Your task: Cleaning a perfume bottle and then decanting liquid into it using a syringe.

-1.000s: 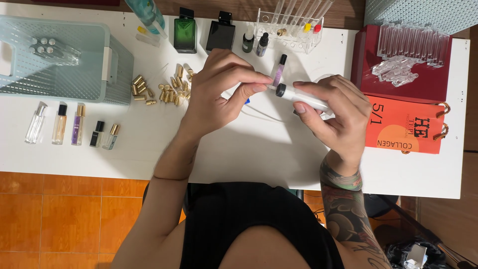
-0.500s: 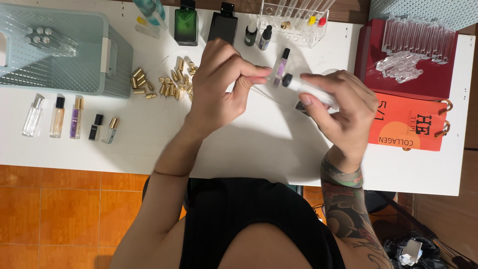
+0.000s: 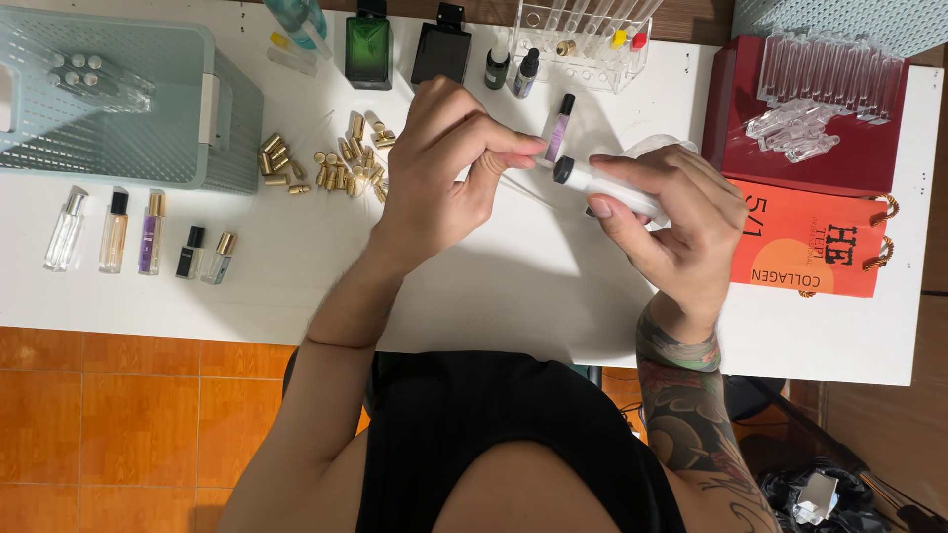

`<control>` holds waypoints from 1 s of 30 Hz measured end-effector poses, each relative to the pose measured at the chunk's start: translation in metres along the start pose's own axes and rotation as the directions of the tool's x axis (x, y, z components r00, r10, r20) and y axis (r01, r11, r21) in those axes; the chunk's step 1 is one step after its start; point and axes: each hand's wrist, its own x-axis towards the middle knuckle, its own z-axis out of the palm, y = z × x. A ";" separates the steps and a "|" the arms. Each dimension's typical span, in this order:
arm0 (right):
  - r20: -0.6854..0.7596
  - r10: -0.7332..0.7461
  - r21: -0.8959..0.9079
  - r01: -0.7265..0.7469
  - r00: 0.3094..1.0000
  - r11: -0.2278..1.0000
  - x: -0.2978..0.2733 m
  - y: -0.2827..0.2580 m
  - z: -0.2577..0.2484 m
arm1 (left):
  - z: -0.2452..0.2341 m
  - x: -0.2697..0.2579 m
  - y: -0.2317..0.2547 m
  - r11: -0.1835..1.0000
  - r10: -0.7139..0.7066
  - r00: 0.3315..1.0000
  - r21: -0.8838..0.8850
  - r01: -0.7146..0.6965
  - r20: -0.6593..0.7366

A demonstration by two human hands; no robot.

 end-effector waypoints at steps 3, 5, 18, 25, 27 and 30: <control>0.006 0.000 0.011 0.000 1.000 1.000 0.000 -0.001 -0.001 | 0.002 0.000 0.000 1.000 0.008 1.000 0.006 -0.008 -0.009; 0.026 -0.002 -0.015 0.002 1.000 1.000 0.000 -0.002 -0.002 | 0.004 -0.003 -0.001 0.997 0.030 0.999 0.076 -0.029 -0.018; 0.091 -0.021 -0.090 0.029 0.996 0.996 -0.002 -0.006 -0.004 | 0.011 -0.008 -0.003 0.977 0.144 0.988 0.164 -0.135 -0.047; 0.082 -0.023 -0.096 0.031 0.996 0.995 -0.003 -0.005 -0.006 | 0.008 -0.005 -0.002 0.973 0.160 0.987 0.172 -0.154 -0.021; 0.077 -0.018 -0.096 0.025 0.997 0.995 -0.005 -0.004 -0.011 | 0.007 -0.003 0.004 0.975 0.165 0.986 0.154 -0.161 -0.012; 0.011 0.012 -0.074 -0.011 1.000 0.997 -0.014 0.003 -0.023 | 0.004 0.003 0.012 0.985 0.169 0.986 0.048 -0.168 -0.003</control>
